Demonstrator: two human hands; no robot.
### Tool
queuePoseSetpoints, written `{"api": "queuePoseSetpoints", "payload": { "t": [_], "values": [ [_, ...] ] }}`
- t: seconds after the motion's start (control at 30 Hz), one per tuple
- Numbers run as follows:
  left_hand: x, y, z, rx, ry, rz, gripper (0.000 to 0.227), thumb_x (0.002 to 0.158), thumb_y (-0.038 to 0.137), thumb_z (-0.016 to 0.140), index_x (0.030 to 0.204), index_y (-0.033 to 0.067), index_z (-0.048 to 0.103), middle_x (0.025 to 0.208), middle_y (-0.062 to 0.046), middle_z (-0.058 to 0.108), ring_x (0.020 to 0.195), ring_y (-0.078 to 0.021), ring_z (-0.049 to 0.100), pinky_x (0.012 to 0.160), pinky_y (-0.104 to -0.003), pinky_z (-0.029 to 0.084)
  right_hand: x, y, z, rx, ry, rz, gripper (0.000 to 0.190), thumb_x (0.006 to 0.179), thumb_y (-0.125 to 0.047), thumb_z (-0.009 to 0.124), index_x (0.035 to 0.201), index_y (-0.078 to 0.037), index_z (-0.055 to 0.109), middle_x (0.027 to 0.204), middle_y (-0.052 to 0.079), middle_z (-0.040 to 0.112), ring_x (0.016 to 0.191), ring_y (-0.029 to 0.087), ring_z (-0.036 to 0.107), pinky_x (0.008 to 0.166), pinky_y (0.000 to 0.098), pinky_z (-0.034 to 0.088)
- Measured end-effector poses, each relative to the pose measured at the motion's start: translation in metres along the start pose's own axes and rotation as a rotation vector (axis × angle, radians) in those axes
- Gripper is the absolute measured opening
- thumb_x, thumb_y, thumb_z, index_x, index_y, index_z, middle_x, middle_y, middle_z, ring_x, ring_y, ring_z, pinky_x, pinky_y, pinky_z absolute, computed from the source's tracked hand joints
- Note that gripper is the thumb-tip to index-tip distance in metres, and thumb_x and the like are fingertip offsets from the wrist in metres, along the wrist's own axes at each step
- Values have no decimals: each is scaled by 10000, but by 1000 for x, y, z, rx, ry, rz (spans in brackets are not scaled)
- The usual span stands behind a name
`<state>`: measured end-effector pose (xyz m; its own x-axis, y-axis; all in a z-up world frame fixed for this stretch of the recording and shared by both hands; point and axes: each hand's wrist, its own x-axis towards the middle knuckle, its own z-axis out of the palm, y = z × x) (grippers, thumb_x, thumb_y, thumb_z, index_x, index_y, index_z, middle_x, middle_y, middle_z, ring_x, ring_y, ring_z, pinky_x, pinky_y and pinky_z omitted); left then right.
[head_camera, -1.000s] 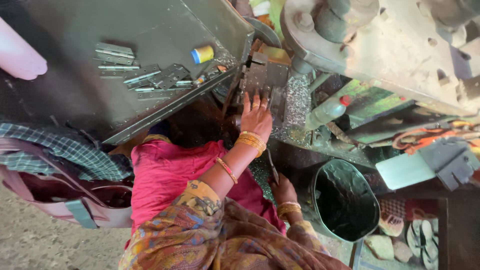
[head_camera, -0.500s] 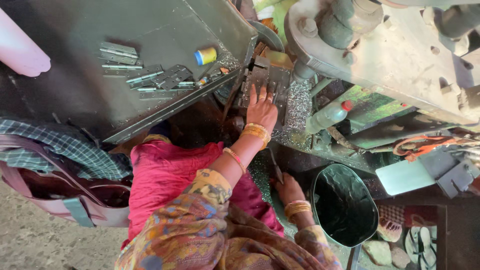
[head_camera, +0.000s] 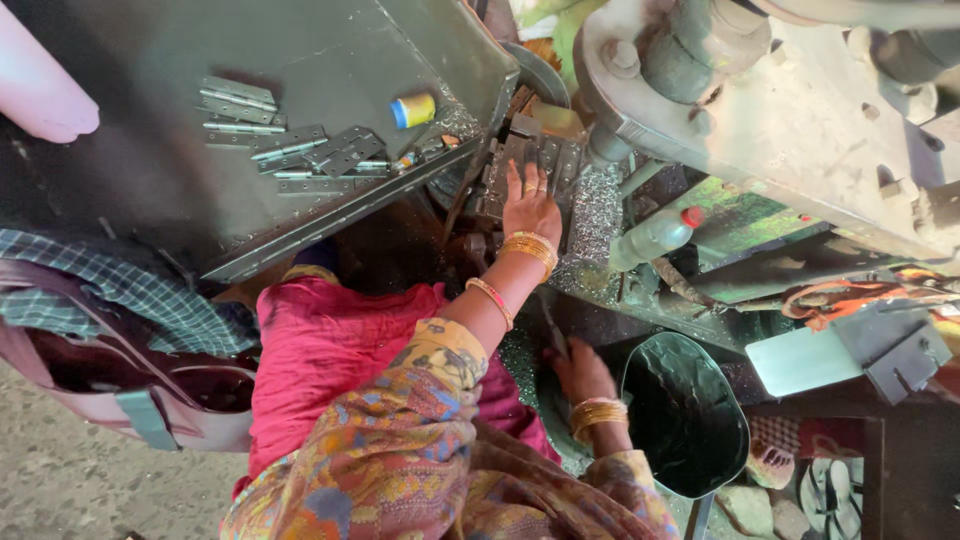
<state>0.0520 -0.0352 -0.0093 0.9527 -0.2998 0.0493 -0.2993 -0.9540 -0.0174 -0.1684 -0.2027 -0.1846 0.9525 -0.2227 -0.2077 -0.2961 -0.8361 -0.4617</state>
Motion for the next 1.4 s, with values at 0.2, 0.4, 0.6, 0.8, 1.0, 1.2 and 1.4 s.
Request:
{"api": "queuePoseSetpoints", "payload": {
  "t": [0.2, 0.4, 0.6, 0.8, 1.0, 1.2, 1.4],
  "values": [
    [-10, -21, -14, -170, -7, -25, 390, 963, 170, 458, 1279, 100, 676, 1603, -84, 396, 1528, -290, 253, 1223, -611, 37, -20, -21, 19, 91, 89, -215, 406, 842, -234, 633, 1219, -94, 583, 986, 275, 710, 939, 517, 655, 771, 578, 533],
    [-30, -157, 5, -184, 332, -355, 335, 959, 168, 491, 1211, 83, 695, 1348, -136, 638, 1351, -323, 491, 1196, -577, 237, -47, -98, -92, -405, 170, 68, 483, 939, -456, 622, 1345, -214, 520, 927, 222, 743, 833, 466, 714, 701, 586, 539],
    [-29, -292, 36, -86, 64, -438, 302, 943, 132, 537, 1158, 73, 741, 1268, -170, 686, 1206, -342, 636, 1031, -521, 460, -42, -154, -131, -427, 172, 42, 424, 908, -469, 634, 1244, -215, 585, 927, 206, 750, 859, 452, 720, 720, 558, 550],
    [-21, -300, 24, -152, 121, -381, 192, 892, 65, 628, 999, 52, 786, 1040, -207, 738, 1007, -374, 716, 844, -461, 588, -53, -146, -126, -390, 173, -13, 408, 944, -479, 611, 1220, -179, 586, 922, 186, 753, 866, 444, 716, 709, 565, 544],
    [-12, -213, -8, -457, 424, -279, 284, 807, 61, 695, 1088, 65, 728, 982, -216, 732, 967, -411, 702, 852, -514, 550, -46, -148, -125, -373, 173, 11, 378, 940, -466, 614, 1196, -188, 608, 933, 169, 757, 860, 422, 727, 718, 538, 557],
    [-35, -42, -6, -895, 303, -171, 347, 834, -8, 646, 1154, 105, 724, 1186, -223, 675, 1113, -403, 650, 981, -478, 523, -49, -137, -121, -382, 95, -37, 408, 916, -397, 625, 1254, -174, 567, 907, 183, 751, 854, 423, 724, 728, 542, 554],
    [-84, -15, 6, -217, 173, 69, 300, 888, 148, 542, 1051, 31, 764, 1477, -127, 554, 1449, -294, 390, 968, -435, 411, -25, -125, -127, -348, -81, -44, 376, 957, -401, 613, 1208, -126, 566, 917, 204, 753, 924, 435, 711, 792, 565, 541]
  ]
}}
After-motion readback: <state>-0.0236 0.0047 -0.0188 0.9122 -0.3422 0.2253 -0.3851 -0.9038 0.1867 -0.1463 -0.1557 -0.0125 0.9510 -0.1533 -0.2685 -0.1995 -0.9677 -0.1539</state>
